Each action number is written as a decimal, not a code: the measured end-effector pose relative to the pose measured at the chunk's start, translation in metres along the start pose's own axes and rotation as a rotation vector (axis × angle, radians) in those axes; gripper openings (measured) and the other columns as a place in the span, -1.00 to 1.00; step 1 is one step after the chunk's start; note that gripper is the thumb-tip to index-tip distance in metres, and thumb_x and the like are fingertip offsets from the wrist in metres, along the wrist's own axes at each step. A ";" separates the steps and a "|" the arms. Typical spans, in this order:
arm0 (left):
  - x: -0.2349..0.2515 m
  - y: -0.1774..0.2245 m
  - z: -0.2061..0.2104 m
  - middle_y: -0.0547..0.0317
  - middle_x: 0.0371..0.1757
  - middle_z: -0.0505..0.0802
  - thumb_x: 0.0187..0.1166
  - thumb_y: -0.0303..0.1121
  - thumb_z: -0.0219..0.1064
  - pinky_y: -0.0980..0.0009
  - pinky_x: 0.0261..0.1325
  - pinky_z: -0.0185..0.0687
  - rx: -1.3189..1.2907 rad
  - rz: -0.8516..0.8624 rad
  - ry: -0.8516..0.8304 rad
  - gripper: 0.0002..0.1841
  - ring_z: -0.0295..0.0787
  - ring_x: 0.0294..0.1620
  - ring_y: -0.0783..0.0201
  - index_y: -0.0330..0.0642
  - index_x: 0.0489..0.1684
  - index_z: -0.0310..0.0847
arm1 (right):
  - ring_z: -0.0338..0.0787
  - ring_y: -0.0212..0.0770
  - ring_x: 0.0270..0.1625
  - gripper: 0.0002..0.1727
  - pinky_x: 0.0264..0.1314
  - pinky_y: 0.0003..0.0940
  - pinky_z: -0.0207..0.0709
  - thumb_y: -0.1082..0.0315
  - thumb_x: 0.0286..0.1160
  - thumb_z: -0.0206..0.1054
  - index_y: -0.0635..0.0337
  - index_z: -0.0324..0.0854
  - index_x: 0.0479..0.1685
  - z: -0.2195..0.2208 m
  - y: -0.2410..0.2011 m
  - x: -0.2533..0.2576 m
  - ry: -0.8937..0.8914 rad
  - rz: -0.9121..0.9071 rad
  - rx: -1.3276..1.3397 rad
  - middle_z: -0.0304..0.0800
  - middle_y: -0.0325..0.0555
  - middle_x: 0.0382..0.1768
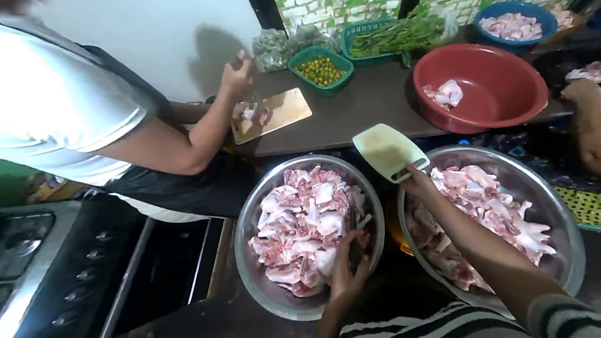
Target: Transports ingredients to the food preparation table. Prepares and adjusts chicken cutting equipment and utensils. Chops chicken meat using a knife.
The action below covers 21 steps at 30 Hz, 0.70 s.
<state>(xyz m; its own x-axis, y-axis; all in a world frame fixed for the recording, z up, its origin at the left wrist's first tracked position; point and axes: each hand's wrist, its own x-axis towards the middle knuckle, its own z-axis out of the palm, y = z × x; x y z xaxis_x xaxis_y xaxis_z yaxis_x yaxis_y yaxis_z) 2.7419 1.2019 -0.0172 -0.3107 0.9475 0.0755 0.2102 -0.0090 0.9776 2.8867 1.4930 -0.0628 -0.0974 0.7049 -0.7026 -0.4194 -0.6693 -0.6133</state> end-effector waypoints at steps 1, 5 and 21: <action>-0.002 0.000 -0.005 0.02 0.10 0.82 0.45 -0.43 0.31 0.45 0.18 0.73 0.021 -0.013 0.013 -0.44 0.78 0.03 0.42 -0.44 0.49 0.45 | 0.73 -0.30 -0.34 -0.70 -0.22 -0.38 0.71 0.18 0.84 0.13 0.12 0.36 0.33 0.007 -0.003 0.010 0.006 -0.001 -0.022 0.63 -0.15 -0.28; -0.007 -0.007 -0.015 0.08 0.05 0.81 0.51 -0.33 0.31 0.50 0.03 0.74 0.036 0.000 0.120 -0.45 0.76 -0.08 0.47 -0.40 0.49 0.46 | 0.72 -0.28 -0.19 -0.59 -0.09 -0.39 0.68 0.13 0.82 0.17 0.18 0.37 0.44 0.028 -0.014 0.049 -0.001 -0.017 -0.093 0.62 -0.10 -0.11; -0.011 -0.001 0.007 0.13 0.12 0.80 0.51 -0.41 0.26 0.59 0.01 0.71 0.007 -0.146 0.166 -0.47 0.73 -0.06 0.55 -0.42 0.49 0.47 | 0.60 0.01 0.55 -0.33 0.52 -0.12 0.57 0.15 0.84 0.13 0.07 0.03 0.85 -0.018 -0.017 0.091 -0.213 -0.060 -0.440 0.35 0.09 0.69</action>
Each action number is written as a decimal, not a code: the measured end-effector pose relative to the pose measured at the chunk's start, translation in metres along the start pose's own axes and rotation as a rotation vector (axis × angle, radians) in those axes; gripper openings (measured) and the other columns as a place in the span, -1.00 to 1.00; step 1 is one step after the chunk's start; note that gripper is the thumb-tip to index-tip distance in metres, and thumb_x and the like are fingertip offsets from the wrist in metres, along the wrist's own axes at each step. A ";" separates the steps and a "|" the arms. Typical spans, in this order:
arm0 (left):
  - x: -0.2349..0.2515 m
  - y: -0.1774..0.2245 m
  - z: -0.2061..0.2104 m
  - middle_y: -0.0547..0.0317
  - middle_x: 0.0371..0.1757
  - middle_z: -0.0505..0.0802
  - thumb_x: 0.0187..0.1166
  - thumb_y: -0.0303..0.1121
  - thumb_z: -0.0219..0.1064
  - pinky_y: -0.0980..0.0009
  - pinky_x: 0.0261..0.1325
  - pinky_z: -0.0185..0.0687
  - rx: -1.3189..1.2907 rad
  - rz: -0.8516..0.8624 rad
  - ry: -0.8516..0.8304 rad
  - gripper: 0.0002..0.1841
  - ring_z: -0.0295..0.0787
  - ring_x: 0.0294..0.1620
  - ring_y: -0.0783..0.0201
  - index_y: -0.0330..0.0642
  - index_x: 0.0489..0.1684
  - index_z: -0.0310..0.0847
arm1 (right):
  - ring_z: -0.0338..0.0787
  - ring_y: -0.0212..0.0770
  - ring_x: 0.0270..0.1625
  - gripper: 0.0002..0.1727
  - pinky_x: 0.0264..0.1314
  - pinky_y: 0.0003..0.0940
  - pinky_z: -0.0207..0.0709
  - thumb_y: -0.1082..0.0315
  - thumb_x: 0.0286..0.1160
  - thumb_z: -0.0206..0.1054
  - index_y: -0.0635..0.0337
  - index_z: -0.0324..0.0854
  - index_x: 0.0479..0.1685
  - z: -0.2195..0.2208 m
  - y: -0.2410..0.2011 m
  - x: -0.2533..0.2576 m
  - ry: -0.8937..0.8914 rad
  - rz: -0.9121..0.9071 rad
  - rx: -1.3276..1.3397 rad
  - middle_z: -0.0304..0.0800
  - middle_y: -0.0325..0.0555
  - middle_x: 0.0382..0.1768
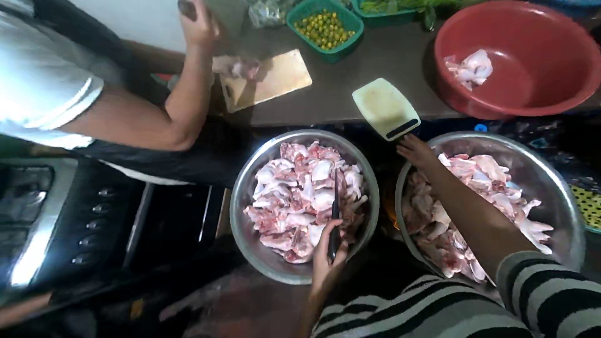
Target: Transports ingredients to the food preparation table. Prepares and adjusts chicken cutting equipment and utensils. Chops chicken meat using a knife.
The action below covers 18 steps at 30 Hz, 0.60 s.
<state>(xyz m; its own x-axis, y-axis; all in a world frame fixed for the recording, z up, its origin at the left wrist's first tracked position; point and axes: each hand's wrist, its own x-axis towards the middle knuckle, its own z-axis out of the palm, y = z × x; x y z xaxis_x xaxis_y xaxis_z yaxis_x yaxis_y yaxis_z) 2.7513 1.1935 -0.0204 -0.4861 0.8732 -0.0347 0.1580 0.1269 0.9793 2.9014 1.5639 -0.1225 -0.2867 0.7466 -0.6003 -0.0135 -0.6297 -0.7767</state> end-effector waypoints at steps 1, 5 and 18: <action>0.000 0.000 0.001 0.11 0.15 0.79 0.52 -0.40 0.27 0.59 0.02 0.70 -0.004 -0.003 -0.017 -0.48 0.73 -0.05 0.56 -0.44 0.49 0.47 | 0.62 0.03 0.53 -0.33 0.50 -0.10 0.58 0.17 0.83 0.14 0.13 0.05 0.83 -0.004 0.007 -0.006 -0.015 -0.035 -0.086 0.37 0.14 0.67; -0.005 -0.015 0.002 -0.01 0.18 0.81 0.60 -0.37 0.28 0.42 0.06 0.78 -0.016 0.000 -0.090 -0.49 0.79 -0.02 0.41 -0.43 0.51 0.46 | 0.65 0.14 0.49 -0.29 0.52 0.05 0.54 0.12 0.77 0.23 0.21 0.14 0.81 0.000 0.053 -0.058 -0.113 -0.111 -0.596 0.52 0.29 0.56; -0.038 -0.013 0.002 -0.13 0.31 0.81 0.61 -0.16 0.41 -0.06 0.33 0.68 0.255 -0.074 -0.053 -0.42 0.82 0.23 -0.02 -0.19 0.59 0.48 | 0.85 -0.09 -0.07 -0.47 -0.05 -0.20 0.81 0.16 0.95 -0.14 0.43 0.17 0.63 0.051 0.186 -0.174 -0.271 0.462 -0.479 0.62 0.28 0.21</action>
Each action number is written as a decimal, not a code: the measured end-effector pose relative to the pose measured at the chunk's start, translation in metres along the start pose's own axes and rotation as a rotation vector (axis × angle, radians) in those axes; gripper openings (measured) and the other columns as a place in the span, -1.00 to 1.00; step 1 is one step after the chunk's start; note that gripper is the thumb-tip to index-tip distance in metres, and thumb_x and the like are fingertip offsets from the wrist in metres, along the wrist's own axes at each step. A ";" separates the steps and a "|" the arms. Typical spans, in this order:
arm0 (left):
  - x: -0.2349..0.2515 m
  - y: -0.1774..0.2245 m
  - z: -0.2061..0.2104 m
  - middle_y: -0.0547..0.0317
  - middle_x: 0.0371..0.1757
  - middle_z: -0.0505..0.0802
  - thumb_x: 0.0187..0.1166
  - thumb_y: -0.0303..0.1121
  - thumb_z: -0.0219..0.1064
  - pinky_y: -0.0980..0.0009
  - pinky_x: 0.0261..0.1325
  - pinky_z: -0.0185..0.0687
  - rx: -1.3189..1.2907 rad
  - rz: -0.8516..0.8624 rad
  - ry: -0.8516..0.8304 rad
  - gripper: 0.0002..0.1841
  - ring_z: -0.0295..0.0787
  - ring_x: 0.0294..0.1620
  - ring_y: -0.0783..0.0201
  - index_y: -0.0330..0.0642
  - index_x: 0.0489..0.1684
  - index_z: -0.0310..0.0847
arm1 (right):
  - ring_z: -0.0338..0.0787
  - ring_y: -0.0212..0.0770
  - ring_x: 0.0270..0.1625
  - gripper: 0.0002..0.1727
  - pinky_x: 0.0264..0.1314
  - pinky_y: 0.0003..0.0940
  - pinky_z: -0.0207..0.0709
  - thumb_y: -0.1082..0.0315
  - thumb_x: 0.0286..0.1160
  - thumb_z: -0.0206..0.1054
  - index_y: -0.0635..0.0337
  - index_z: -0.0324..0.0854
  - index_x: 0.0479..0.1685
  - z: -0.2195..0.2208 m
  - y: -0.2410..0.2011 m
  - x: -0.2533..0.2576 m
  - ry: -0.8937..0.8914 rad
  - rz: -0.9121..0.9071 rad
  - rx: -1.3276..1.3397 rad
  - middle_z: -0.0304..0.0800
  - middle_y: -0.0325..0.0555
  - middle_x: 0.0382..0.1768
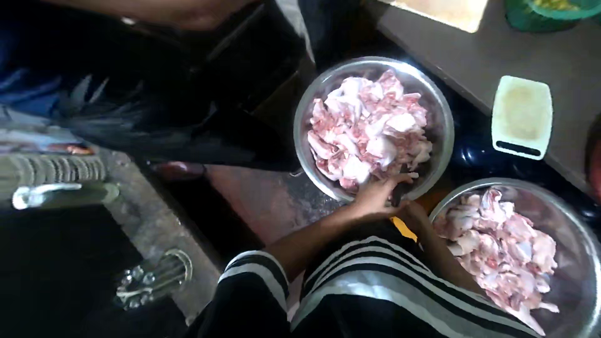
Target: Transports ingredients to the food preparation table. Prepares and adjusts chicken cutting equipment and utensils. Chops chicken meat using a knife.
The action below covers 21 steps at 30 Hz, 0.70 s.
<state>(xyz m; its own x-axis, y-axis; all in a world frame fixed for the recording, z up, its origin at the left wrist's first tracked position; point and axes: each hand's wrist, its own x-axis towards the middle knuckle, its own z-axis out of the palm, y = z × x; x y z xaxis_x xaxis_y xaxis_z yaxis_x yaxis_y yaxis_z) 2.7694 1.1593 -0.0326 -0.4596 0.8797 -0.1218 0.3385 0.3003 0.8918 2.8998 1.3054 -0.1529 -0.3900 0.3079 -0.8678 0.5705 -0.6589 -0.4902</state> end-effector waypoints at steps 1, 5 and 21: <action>-0.004 -0.002 0.002 -0.12 0.33 0.81 0.65 -0.19 0.37 -0.08 0.37 0.65 0.036 -0.016 0.028 -0.49 0.80 0.29 -0.03 -0.17 0.55 0.54 | 0.85 -0.08 -0.05 -0.47 -0.03 -0.20 0.81 0.17 0.94 -0.10 0.43 0.18 0.63 -0.001 -0.004 0.001 -0.001 0.016 -0.008 0.62 0.30 0.24; -0.017 -0.031 0.009 -0.02 0.30 0.84 0.72 -0.24 0.30 -0.10 0.41 0.64 0.077 -0.067 0.083 -0.63 0.80 0.32 0.02 -0.07 0.44 0.67 | 0.85 -0.10 -0.03 -0.51 -0.03 -0.27 0.81 0.21 0.94 -0.08 0.37 0.17 0.64 -0.004 -0.017 -0.004 0.001 0.061 -0.049 0.62 0.24 0.24; 0.062 0.034 0.042 -0.01 0.50 0.73 0.82 -0.20 0.16 0.06 0.56 0.56 -0.017 0.347 -0.089 -0.50 0.71 0.46 0.17 -0.17 0.68 0.41 | 0.82 0.04 0.27 -0.04 0.25 0.07 0.73 -0.39 0.73 -0.62 0.16 0.28 0.65 -0.057 -0.083 -0.109 -0.424 -0.294 -0.157 0.72 0.07 0.36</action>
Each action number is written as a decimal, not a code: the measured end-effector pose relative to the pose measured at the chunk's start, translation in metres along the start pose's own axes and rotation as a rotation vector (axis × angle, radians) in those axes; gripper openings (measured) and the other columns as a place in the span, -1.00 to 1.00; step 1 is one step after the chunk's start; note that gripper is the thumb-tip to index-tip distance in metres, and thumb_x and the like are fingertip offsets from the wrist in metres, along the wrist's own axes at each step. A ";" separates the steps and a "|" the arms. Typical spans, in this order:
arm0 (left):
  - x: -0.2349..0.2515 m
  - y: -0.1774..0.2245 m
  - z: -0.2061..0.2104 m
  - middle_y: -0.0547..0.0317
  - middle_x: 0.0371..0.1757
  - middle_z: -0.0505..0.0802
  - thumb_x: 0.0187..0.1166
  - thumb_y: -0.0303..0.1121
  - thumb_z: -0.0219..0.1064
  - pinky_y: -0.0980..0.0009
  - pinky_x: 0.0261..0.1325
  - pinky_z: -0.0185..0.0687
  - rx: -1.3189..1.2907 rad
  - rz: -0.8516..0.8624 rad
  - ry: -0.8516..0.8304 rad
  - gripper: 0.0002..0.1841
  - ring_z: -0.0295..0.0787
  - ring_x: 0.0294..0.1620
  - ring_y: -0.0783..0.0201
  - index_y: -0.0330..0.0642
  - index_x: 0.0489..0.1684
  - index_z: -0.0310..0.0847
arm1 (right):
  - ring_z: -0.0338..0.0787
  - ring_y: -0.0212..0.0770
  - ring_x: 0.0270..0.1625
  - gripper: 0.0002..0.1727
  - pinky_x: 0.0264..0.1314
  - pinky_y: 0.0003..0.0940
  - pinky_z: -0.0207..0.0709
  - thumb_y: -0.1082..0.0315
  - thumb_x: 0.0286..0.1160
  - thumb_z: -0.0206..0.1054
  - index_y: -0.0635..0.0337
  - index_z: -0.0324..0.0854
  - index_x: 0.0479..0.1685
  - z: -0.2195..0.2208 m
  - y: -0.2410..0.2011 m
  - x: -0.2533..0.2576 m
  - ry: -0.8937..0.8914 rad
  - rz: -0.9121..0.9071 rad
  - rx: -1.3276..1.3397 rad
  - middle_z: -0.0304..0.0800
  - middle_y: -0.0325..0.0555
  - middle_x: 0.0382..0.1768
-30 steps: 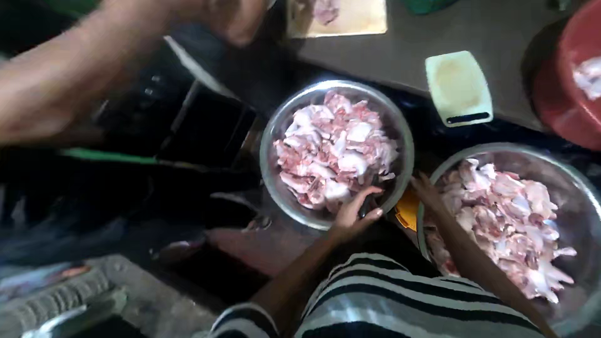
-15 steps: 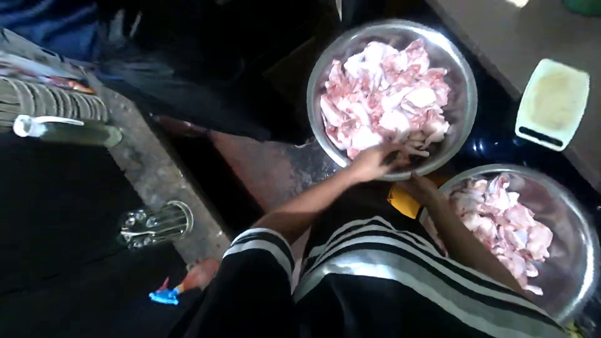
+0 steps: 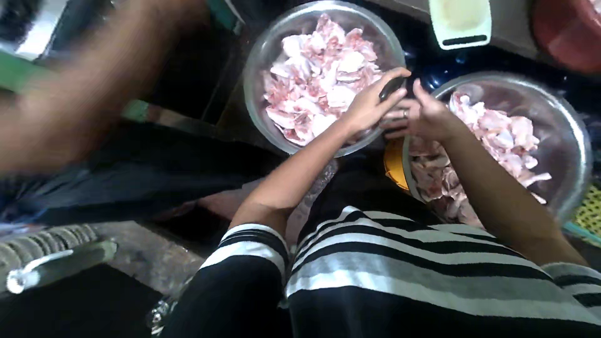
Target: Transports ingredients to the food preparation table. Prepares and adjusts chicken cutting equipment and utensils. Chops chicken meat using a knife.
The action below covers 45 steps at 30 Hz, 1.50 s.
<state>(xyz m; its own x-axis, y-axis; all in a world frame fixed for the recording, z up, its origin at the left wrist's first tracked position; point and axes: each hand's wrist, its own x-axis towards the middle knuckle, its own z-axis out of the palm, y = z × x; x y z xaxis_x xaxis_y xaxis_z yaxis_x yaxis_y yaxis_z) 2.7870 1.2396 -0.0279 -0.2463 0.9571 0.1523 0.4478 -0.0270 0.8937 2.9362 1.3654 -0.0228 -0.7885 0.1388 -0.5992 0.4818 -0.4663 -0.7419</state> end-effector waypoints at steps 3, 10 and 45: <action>0.014 0.011 0.011 0.00 0.55 0.69 0.82 -0.17 0.17 0.04 0.60 0.53 0.029 0.016 -0.098 -0.45 0.68 0.50 0.16 -0.11 0.77 0.30 | 0.74 0.10 0.33 -0.07 0.30 0.15 0.67 -0.40 0.74 -0.54 0.15 0.22 0.69 0.005 -0.021 -0.013 0.096 -0.071 0.164 0.61 0.13 0.39; 0.025 0.016 0.023 -0.11 0.45 0.76 0.74 -0.20 0.29 -0.12 0.59 0.43 0.439 0.085 -0.283 -0.31 0.69 0.46 -0.06 -0.04 0.87 0.16 | 0.75 -0.16 0.04 -0.30 0.18 -0.13 0.64 -0.31 0.80 -0.23 0.07 0.48 0.35 -0.005 -0.003 -0.014 0.305 -0.095 0.515 0.71 -0.09 0.00; -0.177 -0.129 -0.074 0.14 0.76 0.50 0.65 -0.57 0.20 -0.49 0.72 -0.17 1.040 -1.009 -0.617 -0.35 0.39 0.74 -0.11 0.24 0.74 0.39 | 0.40 -0.51 -0.67 -0.69 -0.62 -0.61 0.37 0.28 0.75 0.07 0.20 0.47 0.31 -0.087 0.118 -0.126 0.501 -0.002 0.241 0.46 -0.38 -0.57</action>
<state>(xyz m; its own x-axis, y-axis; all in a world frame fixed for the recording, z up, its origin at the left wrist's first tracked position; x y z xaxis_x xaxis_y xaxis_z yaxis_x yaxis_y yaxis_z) 2.7085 1.0526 -0.1391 -0.5381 0.4297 -0.7251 0.7576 0.6236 -0.1927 3.1259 1.3688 -0.0608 -0.4828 0.5104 -0.7116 0.3333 -0.6443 -0.6883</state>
